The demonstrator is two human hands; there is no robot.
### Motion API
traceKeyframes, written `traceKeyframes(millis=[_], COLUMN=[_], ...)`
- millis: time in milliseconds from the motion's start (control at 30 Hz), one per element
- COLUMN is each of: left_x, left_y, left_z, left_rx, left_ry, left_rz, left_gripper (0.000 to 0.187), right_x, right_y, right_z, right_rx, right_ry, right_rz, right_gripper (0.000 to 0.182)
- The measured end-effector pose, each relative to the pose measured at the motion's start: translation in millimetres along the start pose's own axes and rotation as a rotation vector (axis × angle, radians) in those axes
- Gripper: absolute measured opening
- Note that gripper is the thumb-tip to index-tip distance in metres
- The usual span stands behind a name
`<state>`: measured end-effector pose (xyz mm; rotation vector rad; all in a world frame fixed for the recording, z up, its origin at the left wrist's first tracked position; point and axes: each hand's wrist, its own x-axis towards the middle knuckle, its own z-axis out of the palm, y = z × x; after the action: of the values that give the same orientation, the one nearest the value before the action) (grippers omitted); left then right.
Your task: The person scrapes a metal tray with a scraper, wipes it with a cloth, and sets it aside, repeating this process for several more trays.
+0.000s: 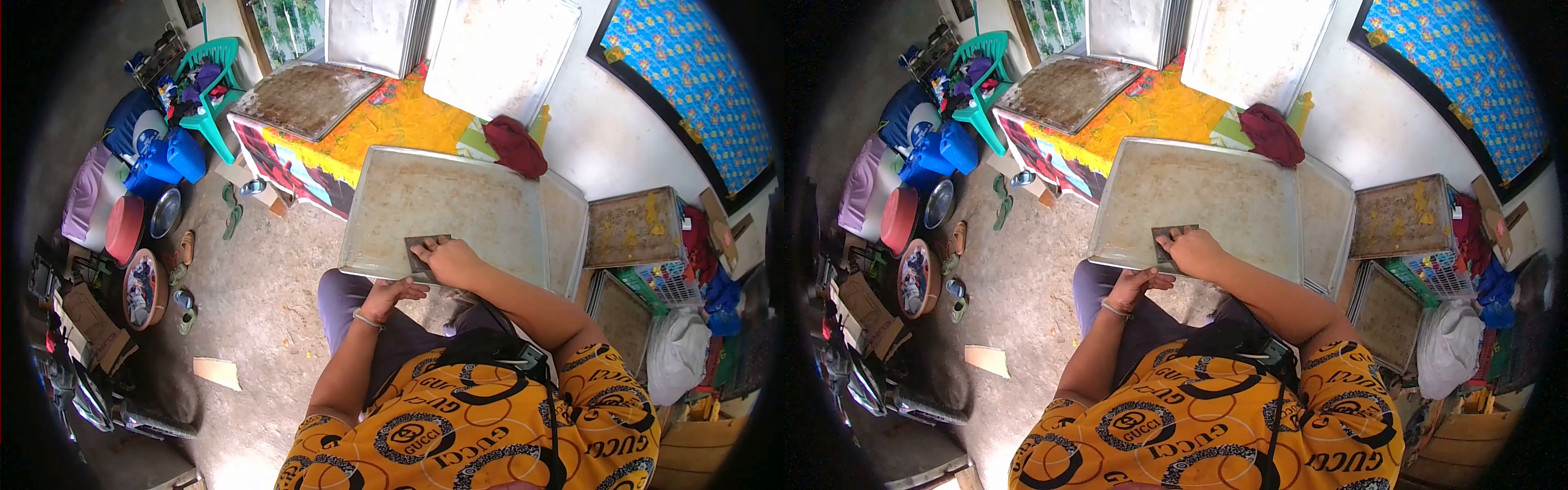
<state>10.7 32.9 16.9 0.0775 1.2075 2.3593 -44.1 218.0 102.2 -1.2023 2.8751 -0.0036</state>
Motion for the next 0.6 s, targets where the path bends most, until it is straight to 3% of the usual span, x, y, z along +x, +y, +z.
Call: traceKeyframes(millis=[600], left_x=[-0.1], left_y=[0.1], left_z=[-1.4], left_rx=[0.0], left_ry=[-0.006], left_rz=[-0.005], left_gripper=[0.034], right_x=[-0.6], right_y=[-1.6], right_z=[2.4], right_rx=[-0.026], right_ry=[0.018], right_rz=[0.007], right_gripper=[0.04])
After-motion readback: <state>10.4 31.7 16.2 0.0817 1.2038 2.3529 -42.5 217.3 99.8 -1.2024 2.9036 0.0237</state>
